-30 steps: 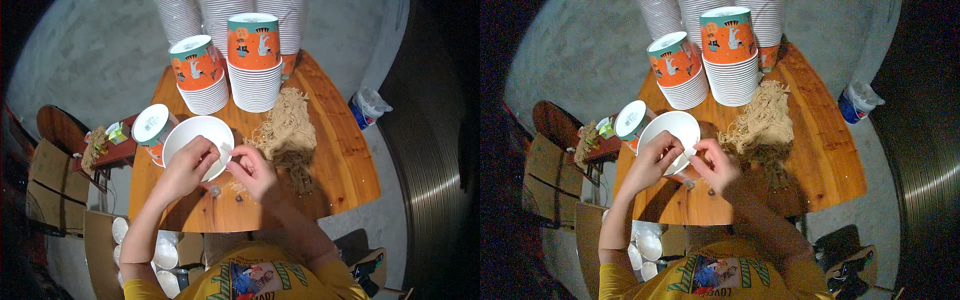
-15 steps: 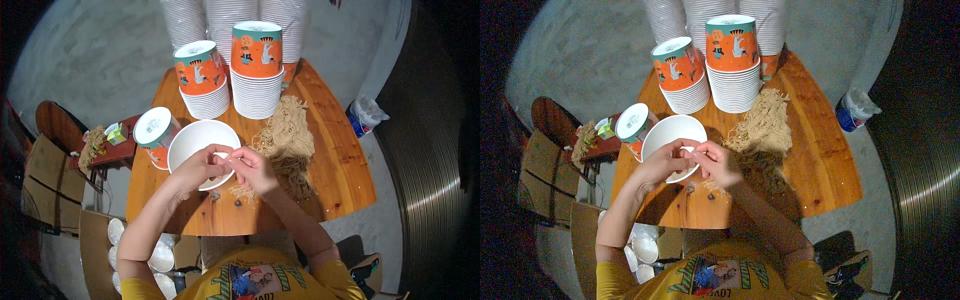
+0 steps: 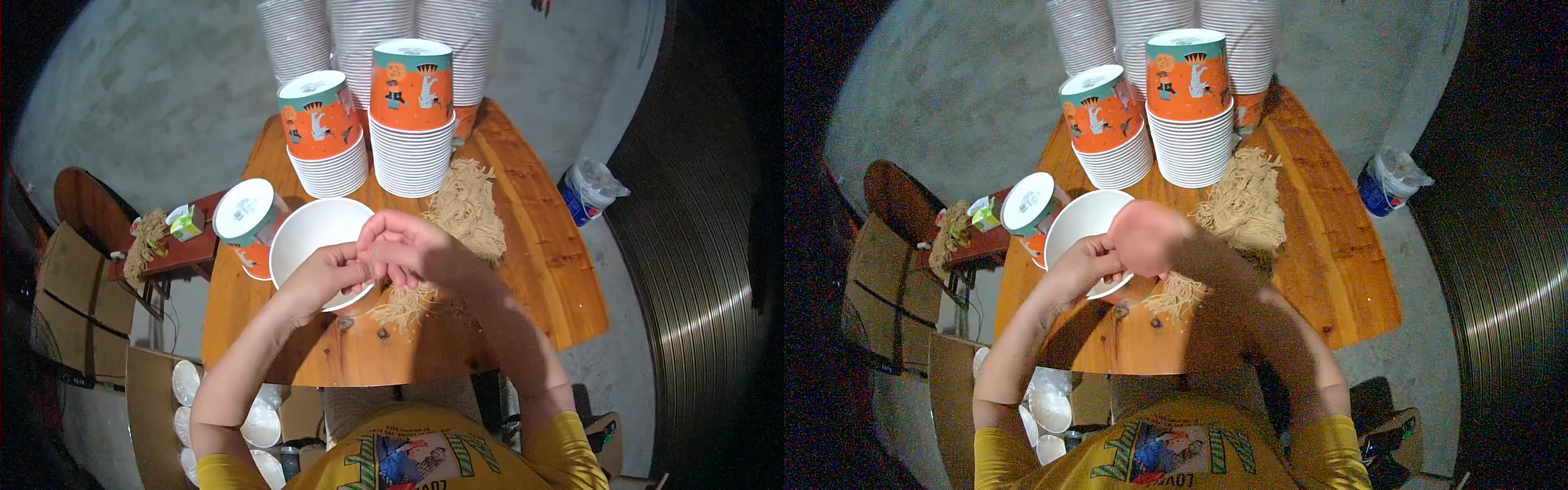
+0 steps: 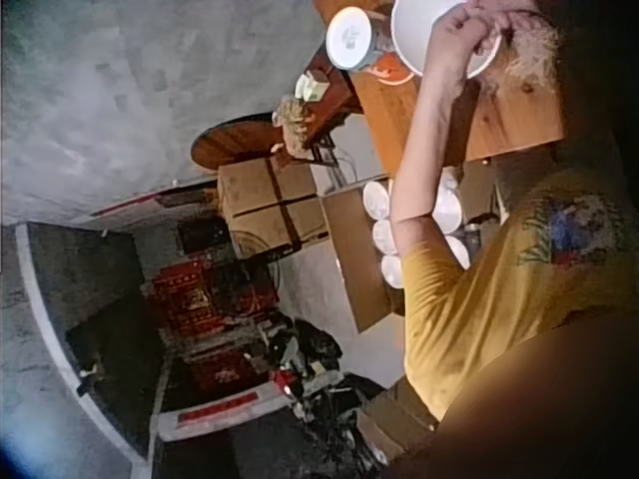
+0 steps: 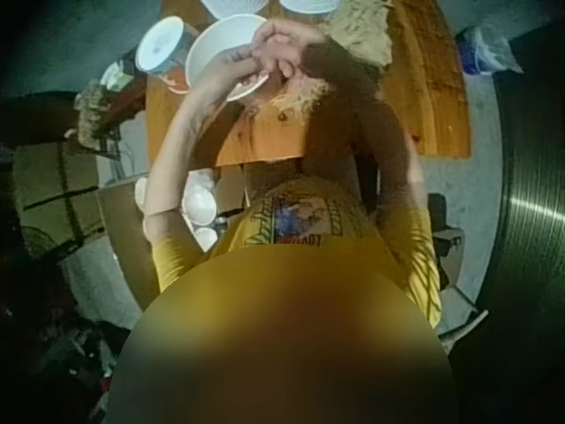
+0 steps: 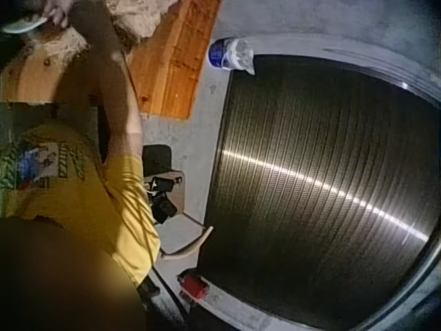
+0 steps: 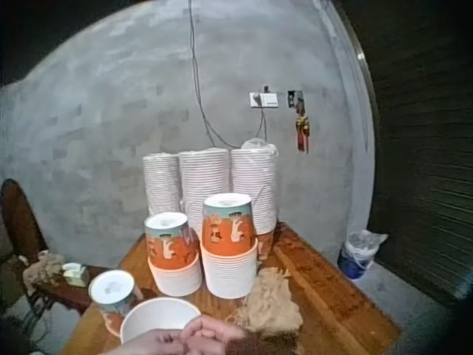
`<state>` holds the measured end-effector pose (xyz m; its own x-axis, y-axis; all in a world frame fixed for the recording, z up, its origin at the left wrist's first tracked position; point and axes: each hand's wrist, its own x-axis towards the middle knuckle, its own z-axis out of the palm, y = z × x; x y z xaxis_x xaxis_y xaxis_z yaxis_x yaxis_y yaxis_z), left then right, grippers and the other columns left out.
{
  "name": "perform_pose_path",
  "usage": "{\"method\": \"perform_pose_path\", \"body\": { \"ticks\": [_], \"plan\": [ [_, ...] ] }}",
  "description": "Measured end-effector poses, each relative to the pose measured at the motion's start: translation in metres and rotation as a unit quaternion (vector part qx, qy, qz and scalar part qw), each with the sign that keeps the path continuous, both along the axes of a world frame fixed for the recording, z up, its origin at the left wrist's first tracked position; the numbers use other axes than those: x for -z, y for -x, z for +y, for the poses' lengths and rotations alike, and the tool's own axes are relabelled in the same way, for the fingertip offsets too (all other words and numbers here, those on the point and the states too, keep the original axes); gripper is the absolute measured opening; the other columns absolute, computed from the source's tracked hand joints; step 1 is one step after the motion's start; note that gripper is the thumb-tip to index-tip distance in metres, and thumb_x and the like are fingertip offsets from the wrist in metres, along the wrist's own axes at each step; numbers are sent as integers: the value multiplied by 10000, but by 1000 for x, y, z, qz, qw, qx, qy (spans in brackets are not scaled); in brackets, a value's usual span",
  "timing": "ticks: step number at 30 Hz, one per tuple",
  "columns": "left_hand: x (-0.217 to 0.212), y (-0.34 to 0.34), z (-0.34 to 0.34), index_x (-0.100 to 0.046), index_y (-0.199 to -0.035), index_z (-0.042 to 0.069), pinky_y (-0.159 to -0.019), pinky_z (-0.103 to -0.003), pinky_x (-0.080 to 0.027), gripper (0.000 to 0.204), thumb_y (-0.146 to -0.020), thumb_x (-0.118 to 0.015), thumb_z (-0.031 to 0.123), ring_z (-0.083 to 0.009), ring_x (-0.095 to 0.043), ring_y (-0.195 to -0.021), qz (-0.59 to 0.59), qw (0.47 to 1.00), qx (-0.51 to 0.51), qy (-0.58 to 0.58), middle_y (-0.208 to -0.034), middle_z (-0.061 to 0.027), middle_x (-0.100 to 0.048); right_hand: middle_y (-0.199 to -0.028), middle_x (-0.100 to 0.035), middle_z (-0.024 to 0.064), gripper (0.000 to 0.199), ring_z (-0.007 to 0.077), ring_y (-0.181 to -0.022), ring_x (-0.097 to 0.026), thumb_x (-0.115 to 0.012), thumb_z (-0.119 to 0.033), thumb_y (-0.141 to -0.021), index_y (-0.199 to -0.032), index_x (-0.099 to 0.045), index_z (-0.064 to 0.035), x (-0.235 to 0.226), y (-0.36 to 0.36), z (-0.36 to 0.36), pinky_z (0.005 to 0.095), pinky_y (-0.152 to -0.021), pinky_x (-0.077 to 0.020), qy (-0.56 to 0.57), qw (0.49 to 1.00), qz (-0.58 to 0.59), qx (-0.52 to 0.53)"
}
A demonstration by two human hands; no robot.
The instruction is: Unpacking stacks of paper cups from a box and filling them with a shredded food product.
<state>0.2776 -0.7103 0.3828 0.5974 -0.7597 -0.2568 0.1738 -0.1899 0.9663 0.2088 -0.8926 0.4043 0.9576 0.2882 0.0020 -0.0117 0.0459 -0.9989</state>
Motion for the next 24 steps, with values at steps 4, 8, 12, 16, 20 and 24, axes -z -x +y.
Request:
{"method": "perform_pose_path", "body": {
  "ticks": [4,8,12,16,20,24],
  "plan": [
    [0,3,1,-647,-976,26,-596,-175,-373,152,-890,-580,132,-30,-456,-663,-35,998,42,-14,-767,41,-568,-726,-533,3,144,44,-560,-473,-511,-121,-910,-1030,-539,-45,6,-16,-9,176,-470,-366,-2,1000,-8,3],
    [-3,6,-3,-659,-981,16,-597,-172,-367,171,-906,-564,137,-27,-448,-668,-57,996,57,-36,-759,52,-558,-734,-520,-3,128,39,-607,-478,-515,-110,-913,-1020,-534,-43,36,-19,-16,183,-502,-375,21,994,-42,99],
    [-8,1,-6,-662,-969,14,-590,-173,-363,172,-909,-557,136,-26,-444,-660,-38,998,33,-43,-749,52,-555,-682,-496,11,133,64,-571,-478,-575,-113,-879,-971,-502,-50,58,-3,-12,227,-480,-371,120,950,-183,223],
    [-5,0,-8,-655,-928,19,-578,-179,-359,167,-900,-575,163,-25,-436,-639,-45,998,28,-45,-724,54,-545,-727,-527,26,169,96,-595,-475,-635,-28,-830,-938,-507,-43,66,23,-1,246,-524,-392,184,881,-365,238],
    [-8,2,-14,-646,-886,27,-573,-182,-357,159,-890,-589,176,-27,-432,-629,-50,997,17,-53,-709,54,-534,-709,-522,61,200,176,-580,-502,-668,5,-778,-874,-499,-43,63,24,0,312,-519,-388,278,797,-464,267],
    [-3,-1,-13,-645,-884,23,-573,-183,-357,158,-889,-588,170,-31,-433,-627,-68,996,18,-53,-707,51,-532,-707,-515,64,164,182,-560,-485,-666,-2,-780,-848,-522,-41,61,31,10,303,-504,-379,282,812,-430,277]
  ]
}}
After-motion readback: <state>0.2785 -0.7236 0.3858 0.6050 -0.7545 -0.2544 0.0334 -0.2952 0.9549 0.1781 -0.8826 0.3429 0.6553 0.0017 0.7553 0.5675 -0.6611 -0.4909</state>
